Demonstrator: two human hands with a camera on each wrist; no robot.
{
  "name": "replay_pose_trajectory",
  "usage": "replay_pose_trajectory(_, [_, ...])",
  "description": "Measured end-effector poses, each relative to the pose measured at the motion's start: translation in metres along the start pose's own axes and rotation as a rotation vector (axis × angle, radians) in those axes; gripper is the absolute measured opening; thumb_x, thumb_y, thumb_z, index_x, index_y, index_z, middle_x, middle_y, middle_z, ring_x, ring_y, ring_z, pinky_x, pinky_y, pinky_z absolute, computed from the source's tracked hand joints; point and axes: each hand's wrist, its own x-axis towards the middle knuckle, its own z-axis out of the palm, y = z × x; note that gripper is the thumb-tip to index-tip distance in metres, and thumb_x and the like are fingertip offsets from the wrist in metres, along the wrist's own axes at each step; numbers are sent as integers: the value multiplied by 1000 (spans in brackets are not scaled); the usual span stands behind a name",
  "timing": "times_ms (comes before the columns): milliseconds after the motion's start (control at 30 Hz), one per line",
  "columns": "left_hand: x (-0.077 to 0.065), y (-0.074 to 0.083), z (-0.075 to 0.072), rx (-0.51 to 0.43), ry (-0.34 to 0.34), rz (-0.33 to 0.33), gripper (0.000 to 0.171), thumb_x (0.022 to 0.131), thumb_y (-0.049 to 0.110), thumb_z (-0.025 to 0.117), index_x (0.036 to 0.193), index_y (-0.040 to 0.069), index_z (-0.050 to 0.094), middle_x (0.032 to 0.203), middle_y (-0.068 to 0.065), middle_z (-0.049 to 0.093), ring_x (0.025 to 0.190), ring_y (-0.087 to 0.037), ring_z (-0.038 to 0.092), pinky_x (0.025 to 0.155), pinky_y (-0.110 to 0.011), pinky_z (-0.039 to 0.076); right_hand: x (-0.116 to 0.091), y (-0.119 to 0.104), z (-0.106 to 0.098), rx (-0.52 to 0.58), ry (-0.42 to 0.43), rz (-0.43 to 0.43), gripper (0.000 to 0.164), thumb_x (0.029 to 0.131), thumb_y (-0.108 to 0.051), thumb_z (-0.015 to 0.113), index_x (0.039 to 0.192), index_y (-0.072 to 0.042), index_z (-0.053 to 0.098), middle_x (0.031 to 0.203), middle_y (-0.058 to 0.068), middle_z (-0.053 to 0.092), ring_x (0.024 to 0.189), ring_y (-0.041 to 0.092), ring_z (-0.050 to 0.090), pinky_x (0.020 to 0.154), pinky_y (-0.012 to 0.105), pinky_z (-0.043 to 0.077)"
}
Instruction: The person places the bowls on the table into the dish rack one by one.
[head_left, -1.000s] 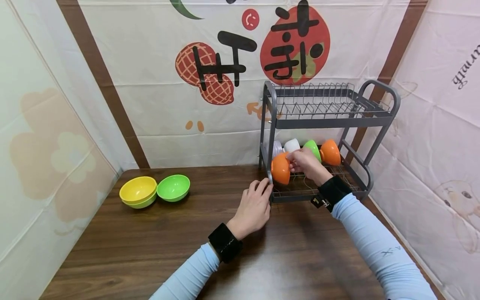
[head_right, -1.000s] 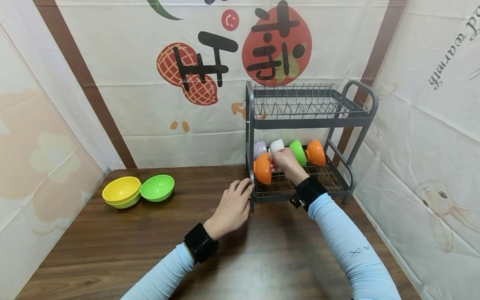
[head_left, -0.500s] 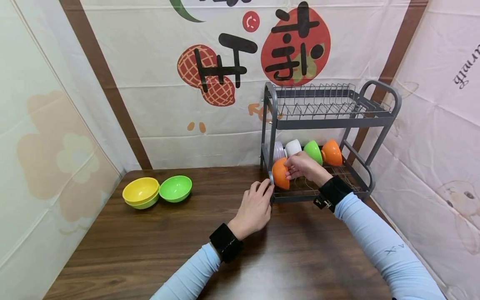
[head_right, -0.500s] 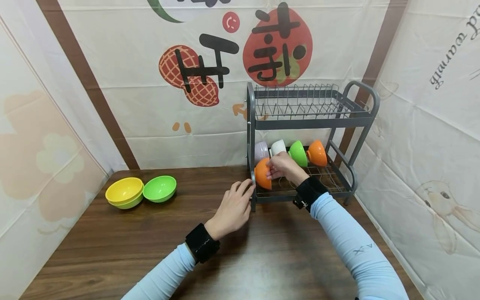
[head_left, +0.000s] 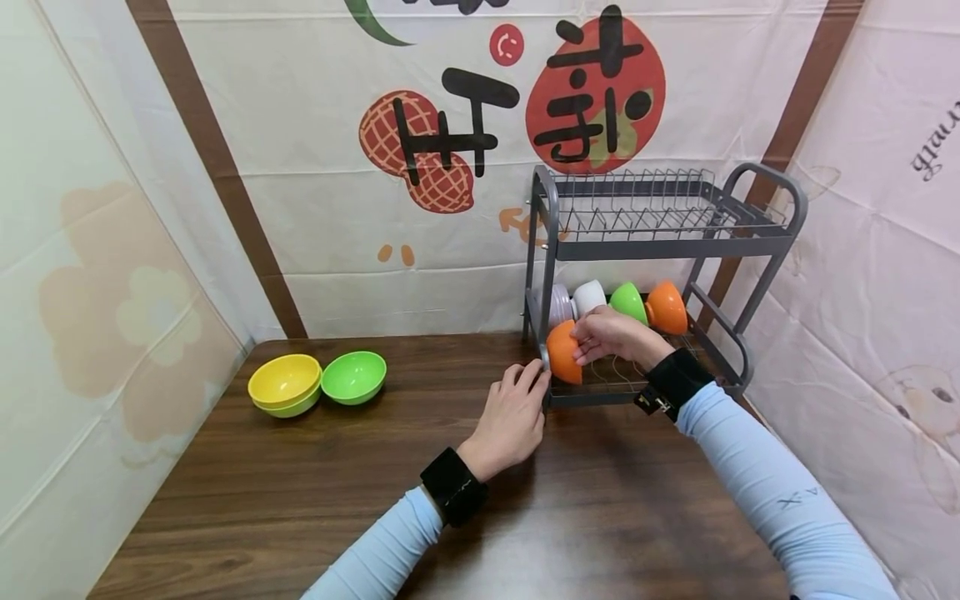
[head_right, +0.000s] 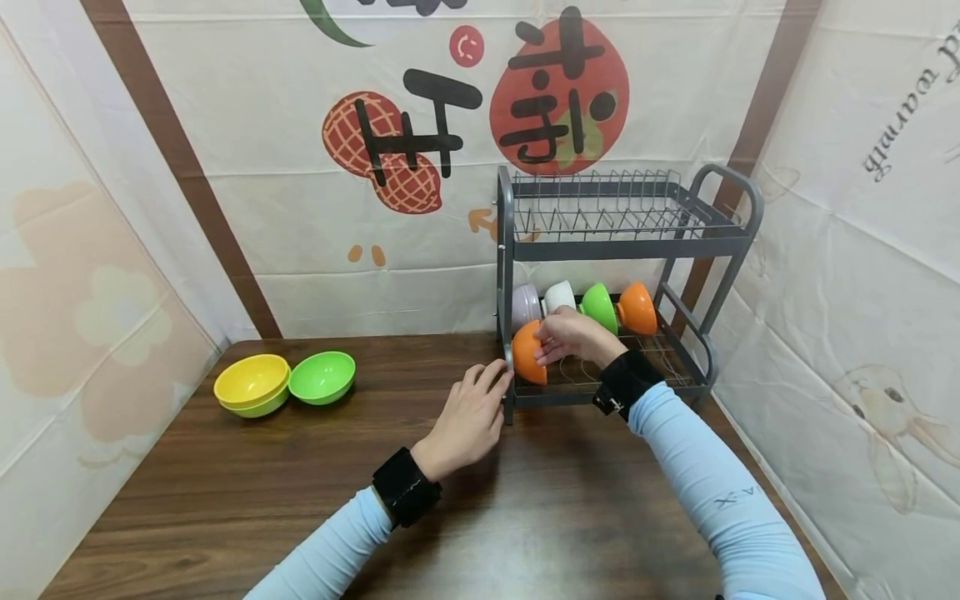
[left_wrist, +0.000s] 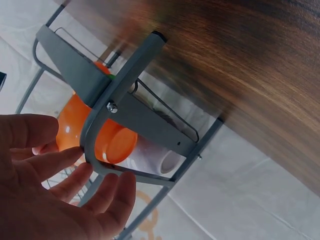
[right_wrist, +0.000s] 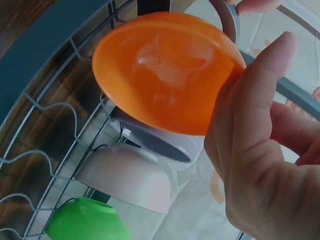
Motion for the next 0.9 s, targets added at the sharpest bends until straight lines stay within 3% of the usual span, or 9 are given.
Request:
replay_pose_trajectory(367, [0, 1, 2, 18, 30, 15, 52, 102, 16, 59, 153, 8, 53, 161, -8, 38, 137, -33, 42, 93, -47, 49, 1, 16, -21, 51, -30, 12, 17, 110, -1, 42, 107, 12, 53, 84, 15, 68, 72, 19, 71, 77, 35, 62])
replay_pose_trajectory(667, [0, 2, 2, 24, 21, 14, 53, 102, 17, 60, 154, 8, 53, 161, -8, 37, 137, -32, 41, 94, -46, 49, 1, 12, -10, -14, 15, -12, 13, 108, -1, 45, 108, 10, 51, 77, 12, 65, 69, 20, 71, 73, 35, 62])
replay_pose_trajectory(900, [0, 2, 3, 26, 24, 8, 52, 103, 18, 59, 153, 8, 53, 161, -9, 37, 137, -32, 41, 93, -45, 49, -4, 11, -3, -93, 64, -33, 21, 107, -1, 46, 116, 16, 51, 81, 20, 69, 71, 25, 74, 77, 43, 63])
